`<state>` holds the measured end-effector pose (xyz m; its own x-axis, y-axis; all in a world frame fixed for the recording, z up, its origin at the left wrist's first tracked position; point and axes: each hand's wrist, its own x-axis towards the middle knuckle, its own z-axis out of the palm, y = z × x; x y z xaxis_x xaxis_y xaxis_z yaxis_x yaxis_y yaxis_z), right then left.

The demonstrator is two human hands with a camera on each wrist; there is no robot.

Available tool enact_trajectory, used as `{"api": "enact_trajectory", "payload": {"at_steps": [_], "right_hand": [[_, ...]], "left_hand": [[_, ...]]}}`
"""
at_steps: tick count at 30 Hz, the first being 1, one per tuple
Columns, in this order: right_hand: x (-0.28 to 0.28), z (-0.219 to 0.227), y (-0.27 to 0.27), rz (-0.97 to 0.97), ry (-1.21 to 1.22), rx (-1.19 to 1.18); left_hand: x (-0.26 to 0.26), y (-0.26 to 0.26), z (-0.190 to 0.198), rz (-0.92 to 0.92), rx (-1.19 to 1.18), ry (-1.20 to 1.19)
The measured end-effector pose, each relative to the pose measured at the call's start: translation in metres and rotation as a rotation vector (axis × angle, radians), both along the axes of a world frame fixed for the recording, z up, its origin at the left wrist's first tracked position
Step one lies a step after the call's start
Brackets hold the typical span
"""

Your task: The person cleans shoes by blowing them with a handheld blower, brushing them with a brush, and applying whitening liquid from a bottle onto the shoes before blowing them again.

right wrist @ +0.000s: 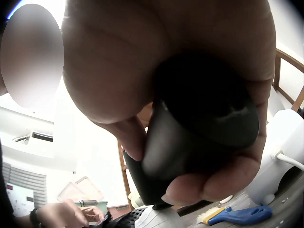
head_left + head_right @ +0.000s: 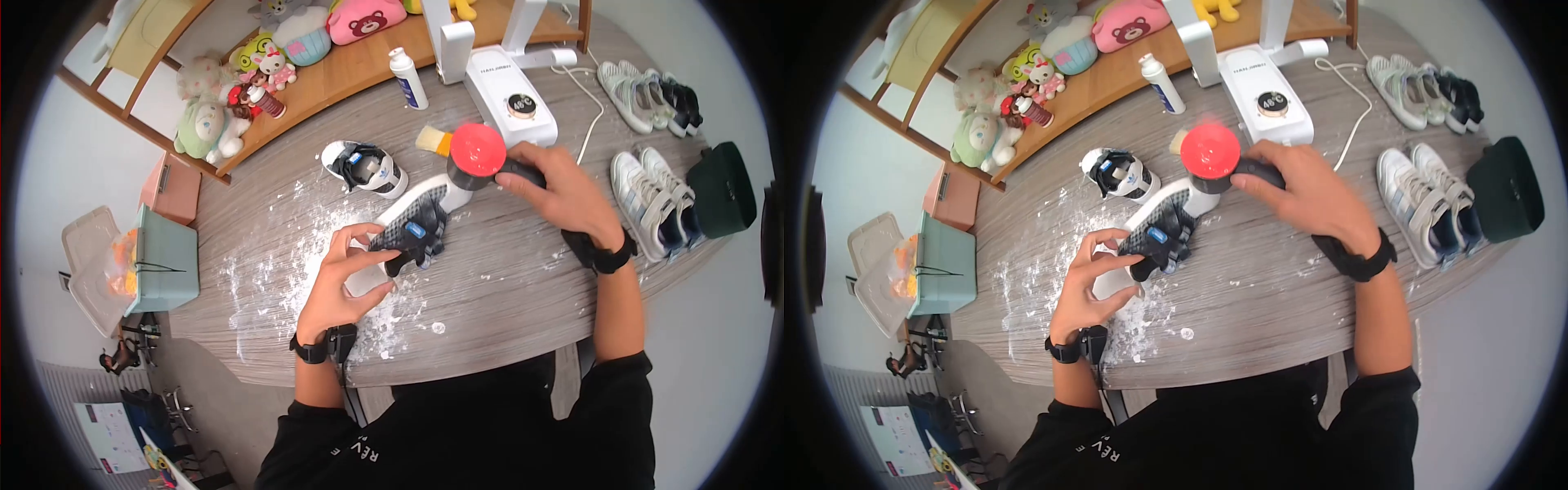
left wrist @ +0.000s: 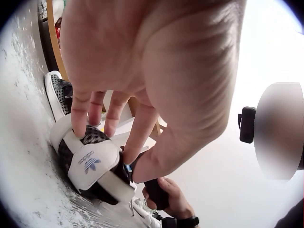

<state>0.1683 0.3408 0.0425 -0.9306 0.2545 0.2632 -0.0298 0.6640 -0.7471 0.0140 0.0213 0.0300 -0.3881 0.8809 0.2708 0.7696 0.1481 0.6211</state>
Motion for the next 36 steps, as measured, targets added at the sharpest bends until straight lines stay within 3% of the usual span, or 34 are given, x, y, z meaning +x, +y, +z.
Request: {"api": "enact_trajectory", "payload": {"at_steps": [2,6,11,18,20,22,30,32,36], "right_hand": [[0.0,0.004,-0.004,-0.043,-0.025,-0.02],[-0.001,0.008,-0.005,-0.039,-0.109,-0.05],[-0.005,0.008,-0.015,-0.053,-0.134,-0.082],[-0.016,-0.01,-0.041,-0.003,-0.056,-0.088],[-0.015,-0.006,-0.049,0.006,-0.12,-0.005],[-0.016,-0.008,-0.058,0.072,0.001,0.135],[-0.019,-0.017,-0.058,0.101,0.069,0.187],[-0.018,-0.018,-0.051,0.065,0.109,0.27],[-0.018,-0.014,-0.037,-0.031,0.132,0.221]], "left_hand": [[-0.003,-0.001,-0.01,0.051,0.038,-0.154],[-0.002,0.003,-0.011,0.251,0.037,-0.205],[-0.013,-0.003,-0.02,0.331,-0.022,-0.141],[-0.014,-0.001,-0.026,0.271,0.021,-0.287],[-0.014,-0.002,-0.028,0.264,0.046,-0.306],[-0.014,-0.003,-0.029,0.257,0.045,-0.28],[-0.014,-0.003,-0.022,0.259,-0.01,-0.285],[-0.014,-0.004,-0.023,0.261,-0.03,-0.32],[-0.015,-0.002,-0.028,0.258,-0.012,-0.27]]}}
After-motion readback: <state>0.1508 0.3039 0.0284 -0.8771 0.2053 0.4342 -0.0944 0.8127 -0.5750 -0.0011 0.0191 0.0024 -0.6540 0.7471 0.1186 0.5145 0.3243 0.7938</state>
